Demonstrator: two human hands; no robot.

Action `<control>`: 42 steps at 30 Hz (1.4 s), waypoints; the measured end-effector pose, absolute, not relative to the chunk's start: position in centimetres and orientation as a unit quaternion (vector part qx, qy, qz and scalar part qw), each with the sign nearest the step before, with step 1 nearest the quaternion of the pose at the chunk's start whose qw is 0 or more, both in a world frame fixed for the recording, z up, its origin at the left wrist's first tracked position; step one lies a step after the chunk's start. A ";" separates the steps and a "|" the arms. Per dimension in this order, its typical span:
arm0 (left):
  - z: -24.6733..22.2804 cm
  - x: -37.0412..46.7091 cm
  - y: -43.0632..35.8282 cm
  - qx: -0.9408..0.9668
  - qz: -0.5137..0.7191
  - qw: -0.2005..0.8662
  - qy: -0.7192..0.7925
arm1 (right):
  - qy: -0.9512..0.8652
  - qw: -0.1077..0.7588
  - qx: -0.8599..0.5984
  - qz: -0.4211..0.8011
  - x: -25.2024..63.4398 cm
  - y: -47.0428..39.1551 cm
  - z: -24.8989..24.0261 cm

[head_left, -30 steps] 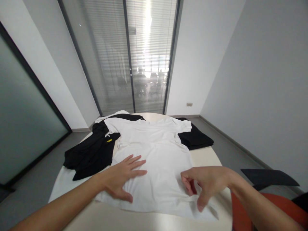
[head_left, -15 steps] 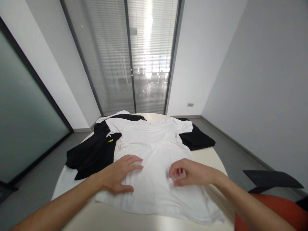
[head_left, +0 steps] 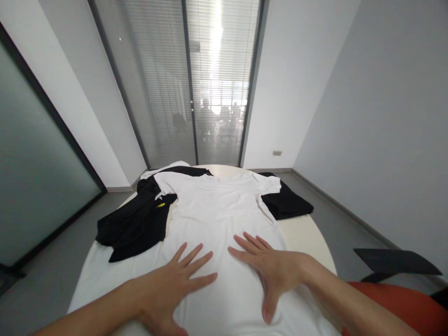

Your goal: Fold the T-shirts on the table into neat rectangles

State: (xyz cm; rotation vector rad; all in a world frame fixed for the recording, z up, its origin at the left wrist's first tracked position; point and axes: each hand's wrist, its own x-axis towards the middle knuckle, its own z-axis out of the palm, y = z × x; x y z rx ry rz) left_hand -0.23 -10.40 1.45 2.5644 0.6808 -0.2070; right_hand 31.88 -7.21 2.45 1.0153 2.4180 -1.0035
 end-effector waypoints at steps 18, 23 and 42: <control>-1.5 -0.5 -7.1 0.925 -0.053 0.148 0.346 | 0.881 0.128 0.311 -0.332 30.1 -5.7 1.5; -1.3 -0.3 -7.6 0.925 -0.052 0.156 0.343 | 0.870 0.154 0.331 -0.331 29.7 -5.4 1.9; -2.3 1.0 -2.4 0.905 -0.019 0.102 0.413 | 0.853 0.056 0.485 -0.186 33.1 -0.1 -1.4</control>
